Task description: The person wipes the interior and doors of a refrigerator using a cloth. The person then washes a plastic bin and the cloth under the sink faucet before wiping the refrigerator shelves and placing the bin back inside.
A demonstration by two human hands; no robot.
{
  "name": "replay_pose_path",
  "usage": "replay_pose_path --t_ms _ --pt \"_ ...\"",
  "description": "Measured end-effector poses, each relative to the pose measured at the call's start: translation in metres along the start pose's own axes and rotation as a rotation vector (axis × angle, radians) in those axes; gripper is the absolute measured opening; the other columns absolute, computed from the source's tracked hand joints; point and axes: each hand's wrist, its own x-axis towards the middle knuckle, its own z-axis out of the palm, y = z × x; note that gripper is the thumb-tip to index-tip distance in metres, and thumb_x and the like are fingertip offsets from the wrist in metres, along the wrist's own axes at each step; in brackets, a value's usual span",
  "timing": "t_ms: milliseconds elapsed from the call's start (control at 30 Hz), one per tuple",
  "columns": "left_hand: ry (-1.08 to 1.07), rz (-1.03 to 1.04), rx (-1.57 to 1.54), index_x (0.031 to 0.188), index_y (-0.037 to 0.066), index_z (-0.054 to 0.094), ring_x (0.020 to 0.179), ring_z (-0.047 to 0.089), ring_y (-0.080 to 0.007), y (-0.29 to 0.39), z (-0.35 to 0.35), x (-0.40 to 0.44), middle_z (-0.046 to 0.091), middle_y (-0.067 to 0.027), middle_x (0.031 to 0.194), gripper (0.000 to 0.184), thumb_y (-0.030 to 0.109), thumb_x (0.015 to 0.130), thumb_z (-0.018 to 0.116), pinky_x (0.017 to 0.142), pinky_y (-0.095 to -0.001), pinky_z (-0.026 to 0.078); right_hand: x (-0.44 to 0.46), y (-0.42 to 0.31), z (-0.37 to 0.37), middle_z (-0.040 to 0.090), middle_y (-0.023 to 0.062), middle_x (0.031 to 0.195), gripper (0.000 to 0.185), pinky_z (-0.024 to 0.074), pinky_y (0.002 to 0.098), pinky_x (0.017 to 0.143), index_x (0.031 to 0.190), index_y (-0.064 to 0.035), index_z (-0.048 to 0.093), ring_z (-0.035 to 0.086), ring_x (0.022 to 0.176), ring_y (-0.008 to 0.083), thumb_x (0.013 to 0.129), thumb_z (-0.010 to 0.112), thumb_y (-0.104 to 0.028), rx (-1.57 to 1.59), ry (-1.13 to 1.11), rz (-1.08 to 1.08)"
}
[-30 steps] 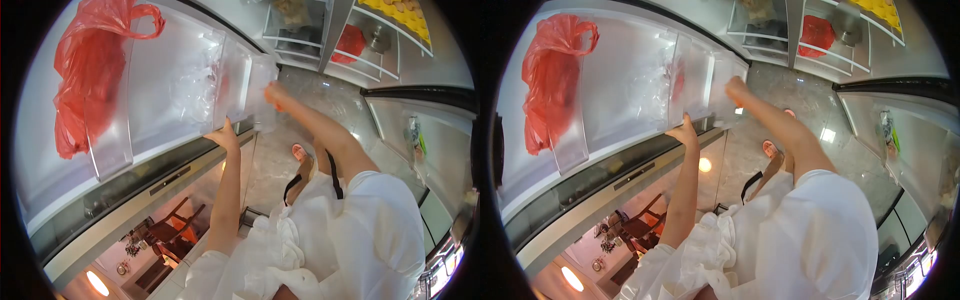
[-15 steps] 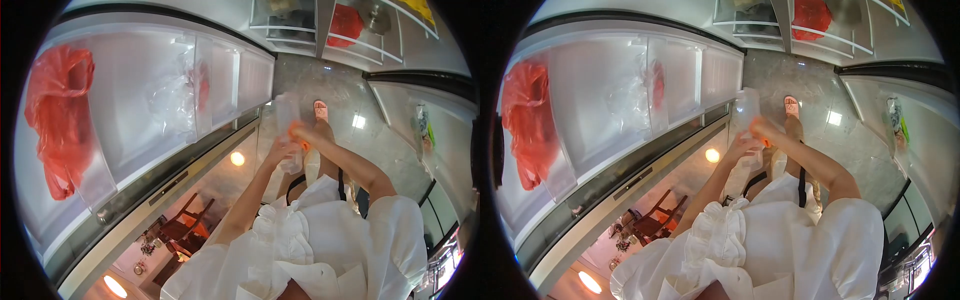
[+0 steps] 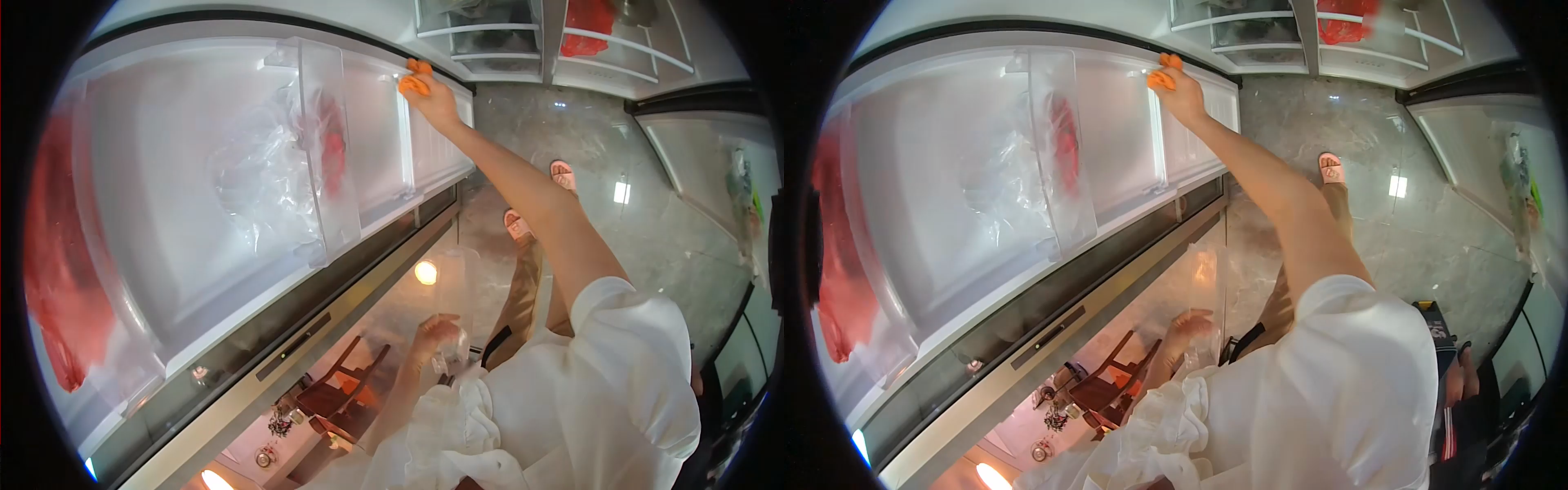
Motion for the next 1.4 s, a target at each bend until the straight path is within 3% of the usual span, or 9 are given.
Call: replay_pose_path --t_ms 67,200,433,567,700,867,1100,1200,1400 --pt "-0.005 0.015 -0.038 0.115 0.002 0.064 0.079 0.064 -0.0127 -0.024 0.000 -0.009 0.069 -0.0054 0.087 0.032 0.002 0.083 0.066 0.068 -0.0251 0.050 0.009 0.010 0.024 0.063 0.0039 0.105 0.026 0.0513 0.0358 0.079 0.105 -0.0133 0.067 0.063 0.089 0.0264 0.080 0.070 -0.020 -0.379 0.184 -0.192" --pt "0.010 -0.055 -0.159 0.116 0.006 0.065 0.081 0.065 -0.0128 -0.048 0.000 -0.017 0.070 -0.0055 0.087 0.029 0.003 0.087 0.063 0.074 -0.0269 0.053 -0.017 0.034 0.035 0.060 0.0001 0.108 0.018 0.0511 0.0367 0.080 0.100 -0.0150 0.069 0.061 0.094 0.0270 0.082 0.068 -0.015 -0.305 0.241 -0.218" --pt "0.077 -0.041 -0.160 0.115 0.005 0.065 0.072 0.064 -0.0113 -0.051 -0.002 0.001 0.068 -0.0047 0.081 0.029 0.002 0.086 0.064 0.064 -0.0212 0.048 -0.163 0.041 0.007 0.064 0.0085 0.107 0.022 0.0513 0.0316 0.084 0.101 -0.0100 0.071 0.064 0.098 0.0253 0.080 0.072 -0.018 -0.280 -0.089 -0.248" --pt "0.088 -0.046 -0.030 0.118 0.006 0.064 0.076 0.065 -0.0113 -0.039 -0.013 0.005 0.069 -0.0047 0.085 0.030 0.006 0.088 0.064 0.068 -0.0227 0.051 -0.121 0.027 -0.013 0.066 0.0122 0.094 0.031 0.0505 0.0304 0.079 0.101 -0.0057 0.069 0.064 0.092 0.0206 0.080 0.069 -0.028 -0.097 -0.217 0.404" --pt "0.104 -0.030 -0.014 0.121 0.007 0.063 0.079 0.066 -0.0118 -0.041 -0.008 0.019 0.070 -0.0059 0.089 0.032 0.008 0.089 0.063 0.073 -0.0237 0.052 -0.011 0.009 0.014 0.063 0.0141 0.107 0.053 0.0488 0.0341 0.083 0.114 -0.0026 0.063 0.062 0.096 0.0247 0.083 0.064 -0.046 -0.130 -0.046 -0.151" --pt "0.070 -0.065 -0.032 0.120 0.007 0.063 0.080 0.066 -0.0117 -0.041 0.009 0.026 0.070 -0.0066 0.090 0.031 0.009 0.089 0.063 0.074 -0.0240 0.052 -0.066 0.004 0.041 0.050 0.0089 0.133 0.041 0.0518 0.0435 0.085 0.123 -0.0071 0.057 0.057 0.103 0.0398 0.083 0.056 -0.017 -0.716 0.040 -0.255" --pt "-0.007 -0.055 0.006 0.119 0.006 0.064 0.080 0.064 -0.0097 -0.038 0.014 0.037 0.069 -0.0042 0.090 0.030 0.008 0.089 0.064 0.072 -0.0227 0.051 -0.143 0.025 0.005 0.061 -0.0009 0.119 0.023 0.0540 0.0392 0.073 0.101 -0.0077 0.064 0.062 0.093 0.0287 0.078 0.061 -0.013 -0.787 -0.253 -0.372" --pt "0.010 -0.055 0.060 0.119 0.006 0.064 0.081 0.064 -0.0099 -0.030 0.014 0.036 0.069 -0.0044 0.089 0.030 0.009 0.089 0.064 0.072 -0.0231 0.051 -0.131 -0.013 -0.008 0.068 0.0110 0.085 0.019 0.0512 0.0337 0.071 0.087 -0.0053 0.068 0.066 0.084 0.0248 0.076 0.071 -0.020 -0.244 -0.610 0.344" --pt "0.047 -0.031 0.082 0.120 0.005 0.063 0.078 0.065 -0.0104 -0.031 0.012 0.041 0.069 -0.0046 0.088 0.032 0.011 0.089 0.065 0.073 -0.0234 0.051 -0.032 -0.018 0.031 0.065 0.0037 0.100 0.020 0.0528 0.0359 0.071 0.098 -0.0169 0.067 0.065 0.084 0.0265 0.084 0.062 -0.031 -0.517 0.108 -0.139"
